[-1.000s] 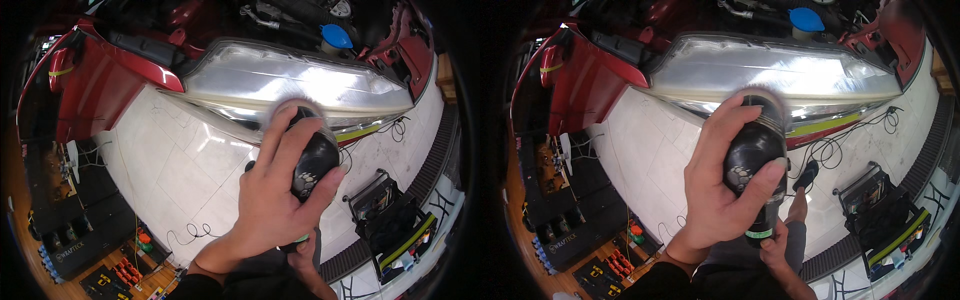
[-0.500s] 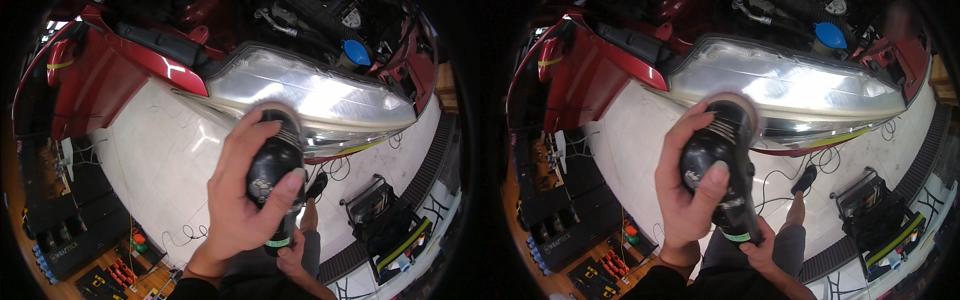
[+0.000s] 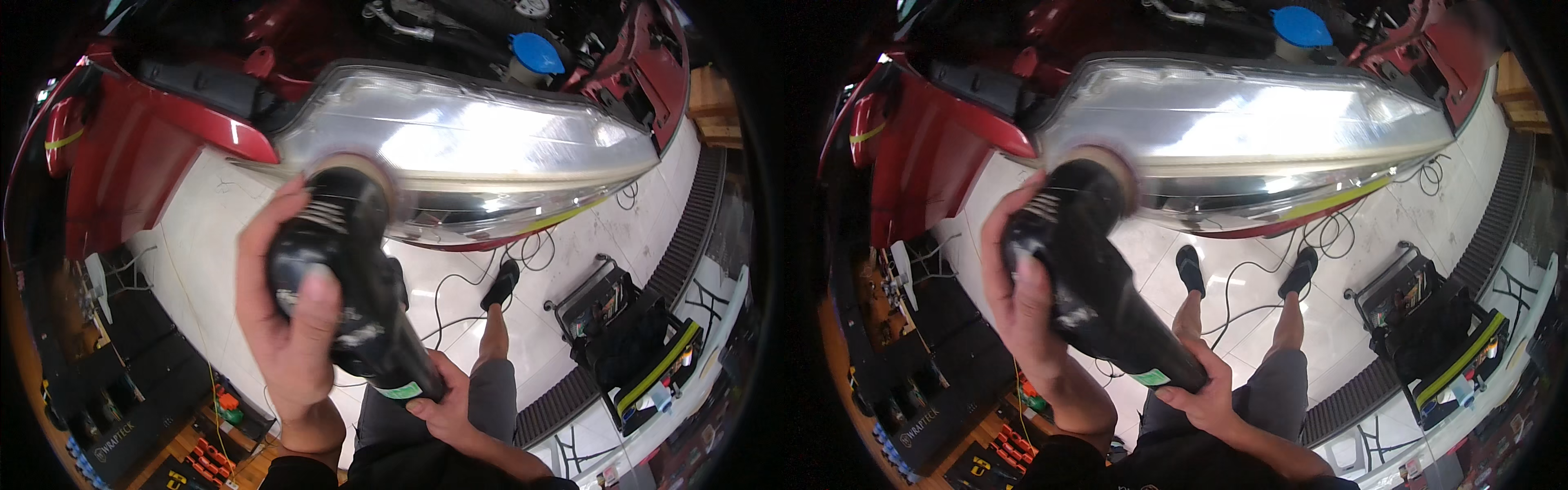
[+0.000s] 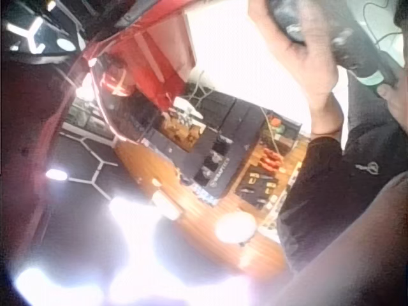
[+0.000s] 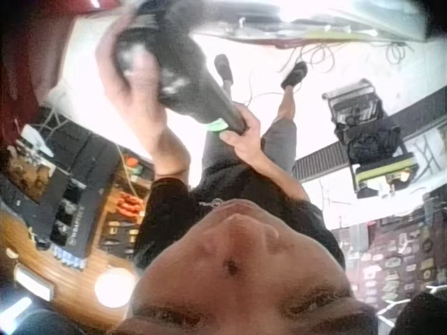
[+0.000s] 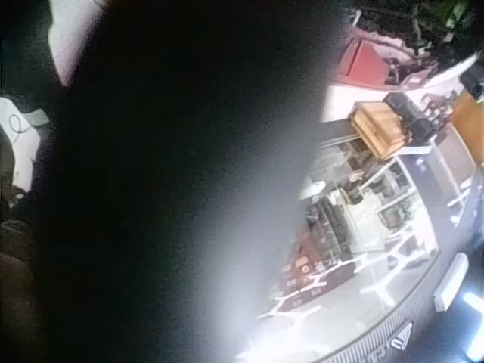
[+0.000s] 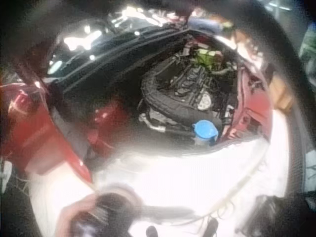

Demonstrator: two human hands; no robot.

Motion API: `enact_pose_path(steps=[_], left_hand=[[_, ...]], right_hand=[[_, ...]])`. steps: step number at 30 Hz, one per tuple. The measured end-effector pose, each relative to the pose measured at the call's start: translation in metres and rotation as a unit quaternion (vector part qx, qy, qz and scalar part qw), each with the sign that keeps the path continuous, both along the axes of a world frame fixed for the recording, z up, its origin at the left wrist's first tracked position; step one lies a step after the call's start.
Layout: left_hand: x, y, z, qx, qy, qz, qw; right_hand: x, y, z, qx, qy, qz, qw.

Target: The person uses a handheld electric polisher with a foam pad to polish the surface of a car headlight. They apply a liquid compound to the pad and continue polishing the headlight in a workshop setting.

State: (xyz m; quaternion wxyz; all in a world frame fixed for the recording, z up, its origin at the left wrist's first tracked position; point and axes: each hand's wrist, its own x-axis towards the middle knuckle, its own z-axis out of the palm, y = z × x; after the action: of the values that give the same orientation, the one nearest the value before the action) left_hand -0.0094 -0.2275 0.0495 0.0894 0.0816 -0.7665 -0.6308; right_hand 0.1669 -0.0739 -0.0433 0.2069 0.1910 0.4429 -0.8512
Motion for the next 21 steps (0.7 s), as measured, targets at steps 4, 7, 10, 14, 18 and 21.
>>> enact_pose_path(steps=[4, 7, 10, 14, 18, 21], left_hand=[[0.000, 0.010, 0.000, -0.033, 0.011, 0.009, 0.999], [0.002, 0.027, -0.003, -0.029, 0.003, -0.024, 0.999], [0.007, 0.042, -0.006, -0.019, -0.010, -0.037, 0.999], [0.012, 0.062, -0.011, -0.040, -0.002, -0.062, 0.997], [0.012, 0.079, -0.018, -0.062, 0.020, -0.099, 0.993], [0.010, 0.095, -0.019, -0.100, 0.017, -0.125, 0.987]], right_hand=[[-0.003, 0.011, -0.004, -0.002, 0.004, 0.012, 1.000], [0.000, 0.026, -0.008, 0.009, 0.003, 0.005, 1.000], [0.003, 0.042, -0.010, 0.012, -0.013, 0.006, 1.000], [0.012, 0.063, -0.024, -0.021, -0.017, -0.013, 1.000], [0.021, 0.077, -0.034, 0.006, -0.023, -0.031, 0.999], [0.021, 0.083, -0.037, -0.002, -0.040, -0.056, 0.998]])
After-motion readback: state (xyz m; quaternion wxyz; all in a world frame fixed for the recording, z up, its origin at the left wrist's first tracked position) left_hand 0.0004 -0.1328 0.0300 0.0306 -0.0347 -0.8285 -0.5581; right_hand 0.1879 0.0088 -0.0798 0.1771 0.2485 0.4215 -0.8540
